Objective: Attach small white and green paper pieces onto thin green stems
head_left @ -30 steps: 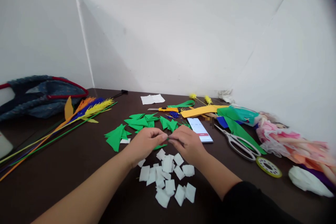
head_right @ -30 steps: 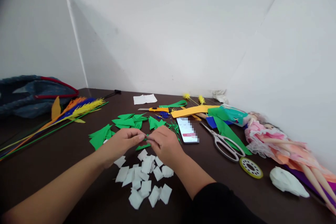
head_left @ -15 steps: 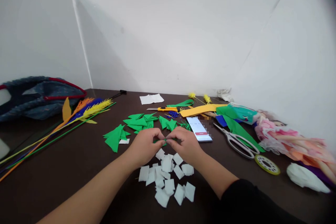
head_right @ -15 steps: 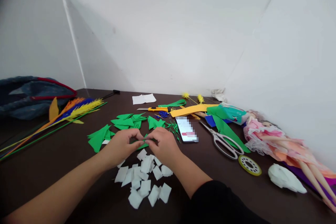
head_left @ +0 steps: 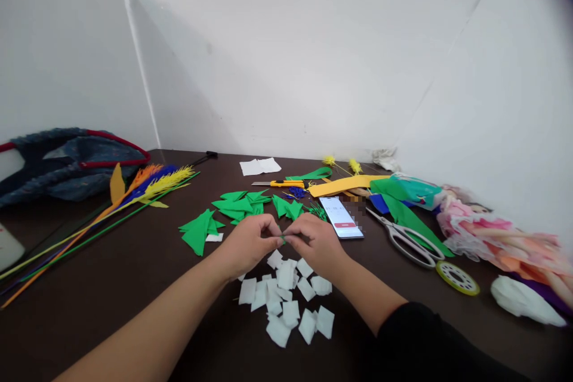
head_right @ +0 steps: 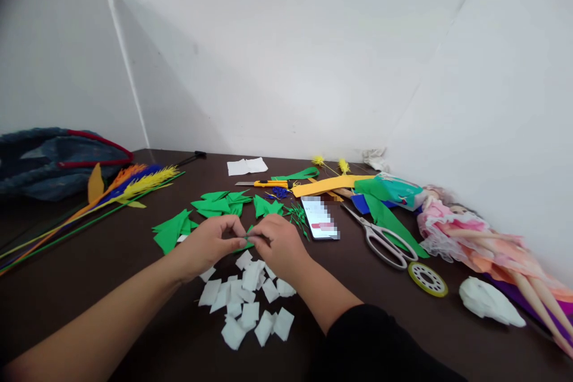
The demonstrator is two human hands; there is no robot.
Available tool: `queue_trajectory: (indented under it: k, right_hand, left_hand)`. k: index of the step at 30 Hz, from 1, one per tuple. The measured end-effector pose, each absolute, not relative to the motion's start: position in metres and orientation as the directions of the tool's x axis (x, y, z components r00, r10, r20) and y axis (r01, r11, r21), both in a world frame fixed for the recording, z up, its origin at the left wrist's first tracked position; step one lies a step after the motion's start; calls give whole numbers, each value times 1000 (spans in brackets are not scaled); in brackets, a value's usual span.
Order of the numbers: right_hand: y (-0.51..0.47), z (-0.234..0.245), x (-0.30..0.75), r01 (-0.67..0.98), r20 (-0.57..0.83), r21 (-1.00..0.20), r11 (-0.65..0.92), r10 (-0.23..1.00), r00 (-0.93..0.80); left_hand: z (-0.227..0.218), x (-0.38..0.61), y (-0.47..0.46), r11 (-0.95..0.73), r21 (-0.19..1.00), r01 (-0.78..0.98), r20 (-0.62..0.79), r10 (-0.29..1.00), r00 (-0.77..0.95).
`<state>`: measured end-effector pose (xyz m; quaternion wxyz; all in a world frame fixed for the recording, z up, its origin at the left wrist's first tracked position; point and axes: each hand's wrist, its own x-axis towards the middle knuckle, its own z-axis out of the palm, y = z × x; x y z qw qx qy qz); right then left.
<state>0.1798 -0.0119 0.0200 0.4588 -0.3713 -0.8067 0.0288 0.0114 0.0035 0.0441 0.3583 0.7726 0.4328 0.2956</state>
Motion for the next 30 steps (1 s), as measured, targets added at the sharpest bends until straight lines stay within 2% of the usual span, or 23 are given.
queue_trajectory:
  k: [4,9,13,16,22,30]
  right_hand:
    - [-12,20,179,556,699,-423,715,648,-302]
    - [-13,20,181,575,717,-357,736,611,-337]
    - [-12,18,182,582,729,-327,745,591,-346]
    - [-11,19,181,565,731,-369,738,606,-314]
    - [-14,23,178,549,642,-510,662,718,-270]
    - [-13,19,181,562,721,-374,738,613,-324]
  left_hand:
    - [45,11,4,-395,791,467,168,875,454]
    - [45,9,5,-379,808,451,102,844,527]
    - [46,10,3,-354,797,489,95,874,477]
    - [48,11,1,-364,784,503,129,888,441]
    - [50,12,-1,-405,749,524,214,896,388]
    - [47,8,3,-389,761,519,113,867,485]
